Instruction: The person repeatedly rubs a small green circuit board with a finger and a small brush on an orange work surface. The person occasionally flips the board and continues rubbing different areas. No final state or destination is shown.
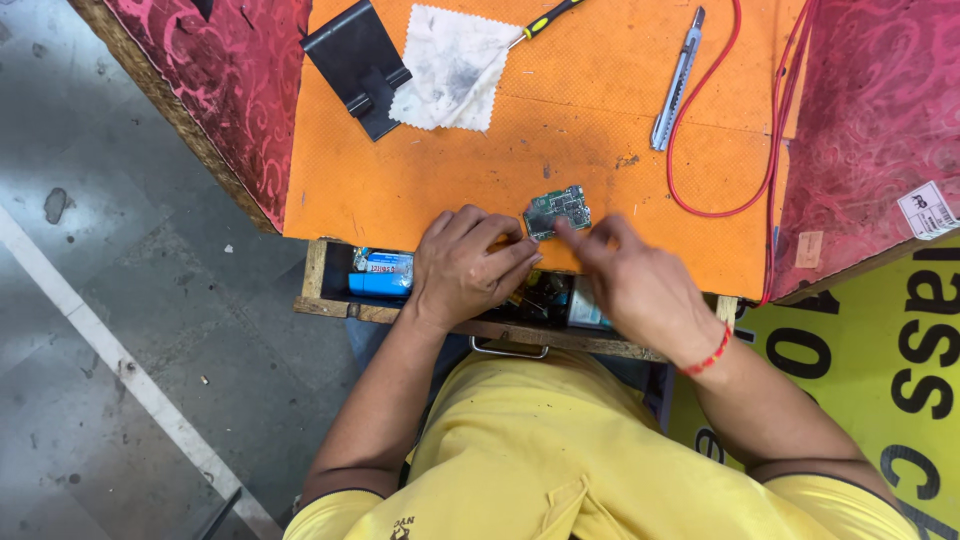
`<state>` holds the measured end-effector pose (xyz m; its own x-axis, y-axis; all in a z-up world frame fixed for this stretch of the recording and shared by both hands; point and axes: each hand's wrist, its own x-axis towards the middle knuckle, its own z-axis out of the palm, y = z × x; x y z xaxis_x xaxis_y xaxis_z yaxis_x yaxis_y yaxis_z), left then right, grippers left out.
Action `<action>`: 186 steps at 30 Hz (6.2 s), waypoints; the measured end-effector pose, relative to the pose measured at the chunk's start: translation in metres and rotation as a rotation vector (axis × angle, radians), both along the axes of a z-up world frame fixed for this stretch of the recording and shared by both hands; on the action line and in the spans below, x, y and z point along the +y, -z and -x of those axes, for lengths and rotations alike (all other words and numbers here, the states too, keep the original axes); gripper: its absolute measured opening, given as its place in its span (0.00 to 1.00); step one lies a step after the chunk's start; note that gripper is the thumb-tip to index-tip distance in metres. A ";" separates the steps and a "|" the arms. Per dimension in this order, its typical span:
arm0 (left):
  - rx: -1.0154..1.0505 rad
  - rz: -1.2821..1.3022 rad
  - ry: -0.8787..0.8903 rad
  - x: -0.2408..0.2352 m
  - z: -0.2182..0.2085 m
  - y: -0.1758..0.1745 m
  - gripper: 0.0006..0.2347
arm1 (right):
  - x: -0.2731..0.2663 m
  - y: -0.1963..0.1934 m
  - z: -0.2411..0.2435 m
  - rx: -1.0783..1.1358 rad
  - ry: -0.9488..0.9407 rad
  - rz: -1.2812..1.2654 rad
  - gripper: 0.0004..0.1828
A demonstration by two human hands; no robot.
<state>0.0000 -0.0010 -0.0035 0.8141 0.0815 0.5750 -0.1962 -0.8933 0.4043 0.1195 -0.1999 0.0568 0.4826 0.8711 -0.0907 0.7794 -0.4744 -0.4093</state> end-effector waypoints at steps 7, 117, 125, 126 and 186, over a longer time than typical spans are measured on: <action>-0.021 0.026 0.004 0.000 0.000 0.001 0.04 | 0.003 -0.006 0.005 -0.025 -0.041 0.043 0.29; -0.023 0.057 -0.005 0.000 0.001 0.002 0.04 | 0.002 -0.007 -0.006 -0.094 -0.041 0.058 0.32; -0.016 0.028 -0.005 0.000 0.000 0.001 0.04 | -0.003 -0.007 -0.008 -0.080 0.016 0.043 0.34; -0.017 0.016 -0.005 0.000 -0.001 0.001 0.04 | -0.004 -0.007 -0.008 -0.100 0.077 0.061 0.34; 0.136 -0.063 -0.148 -0.013 -0.013 0.005 0.16 | -0.004 -0.013 -0.013 0.026 -0.087 0.047 0.29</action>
